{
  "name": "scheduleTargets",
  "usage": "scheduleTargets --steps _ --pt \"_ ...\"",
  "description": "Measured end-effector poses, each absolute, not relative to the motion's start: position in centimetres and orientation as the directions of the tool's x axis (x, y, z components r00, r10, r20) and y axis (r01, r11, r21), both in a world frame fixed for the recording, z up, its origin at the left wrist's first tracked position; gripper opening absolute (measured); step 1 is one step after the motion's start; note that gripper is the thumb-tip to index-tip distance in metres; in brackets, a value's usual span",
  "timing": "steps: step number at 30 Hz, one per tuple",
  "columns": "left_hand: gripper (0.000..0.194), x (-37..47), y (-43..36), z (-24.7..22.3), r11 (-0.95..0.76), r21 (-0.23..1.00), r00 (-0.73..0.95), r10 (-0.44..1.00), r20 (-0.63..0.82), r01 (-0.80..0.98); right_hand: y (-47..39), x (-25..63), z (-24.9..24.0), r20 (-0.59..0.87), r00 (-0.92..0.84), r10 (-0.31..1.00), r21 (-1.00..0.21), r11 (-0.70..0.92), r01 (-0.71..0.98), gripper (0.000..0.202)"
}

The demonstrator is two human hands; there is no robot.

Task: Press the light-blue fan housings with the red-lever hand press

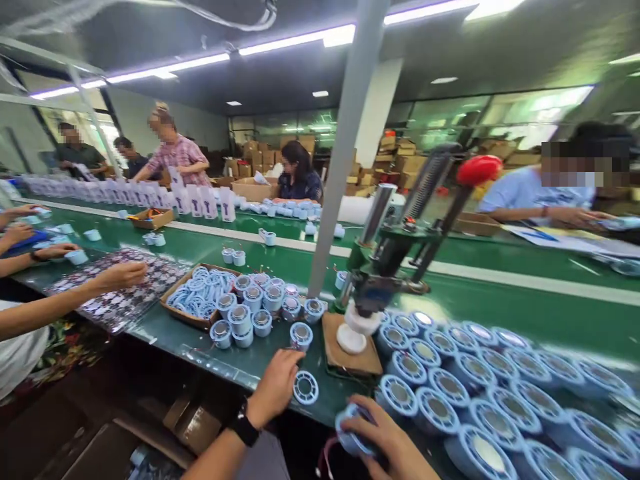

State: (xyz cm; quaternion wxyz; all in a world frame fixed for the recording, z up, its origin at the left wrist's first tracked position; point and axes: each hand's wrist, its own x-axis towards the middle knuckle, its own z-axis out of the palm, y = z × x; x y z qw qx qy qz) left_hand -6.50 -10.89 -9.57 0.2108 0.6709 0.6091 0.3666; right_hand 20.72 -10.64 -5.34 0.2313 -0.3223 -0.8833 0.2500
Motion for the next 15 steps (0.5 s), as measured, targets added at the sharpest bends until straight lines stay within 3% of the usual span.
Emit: scheduleTargets --steps 3,6,10,12,15 --pt "0.044 -7.8 -10.7 -9.3 -0.126 0.798 -0.056 0.979 0.196 0.589 -10.4 18.3 -6.3 0.199 -0.652 0.731 -0.588 0.622 0.517 0.050" --pt "0.044 -8.5 -11.4 -8.9 -0.145 0.785 -0.011 0.982 0.189 0.602 -9.9 16.8 -7.4 0.330 -0.558 0.761 -0.618 0.621 0.482 0.043" --pt "0.058 -7.4 -12.7 -8.5 -0.248 0.661 0.171 0.969 0.180 0.708 -10.4 15.8 -9.6 0.495 -0.351 0.795 -0.663 0.607 0.439 0.047" --pt "0.068 -6.2 -12.9 -8.8 -0.221 0.586 0.137 0.973 0.185 0.779 -10.7 15.2 -10.9 0.522 -0.229 0.822 -0.687 0.564 0.457 0.048" --pt "0.060 -4.9 -12.9 -9.3 -0.142 0.546 0.016 0.973 0.230 0.826 -10.8 14.7 -12.4 0.529 -0.067 0.846 -0.730 0.494 0.472 0.046"
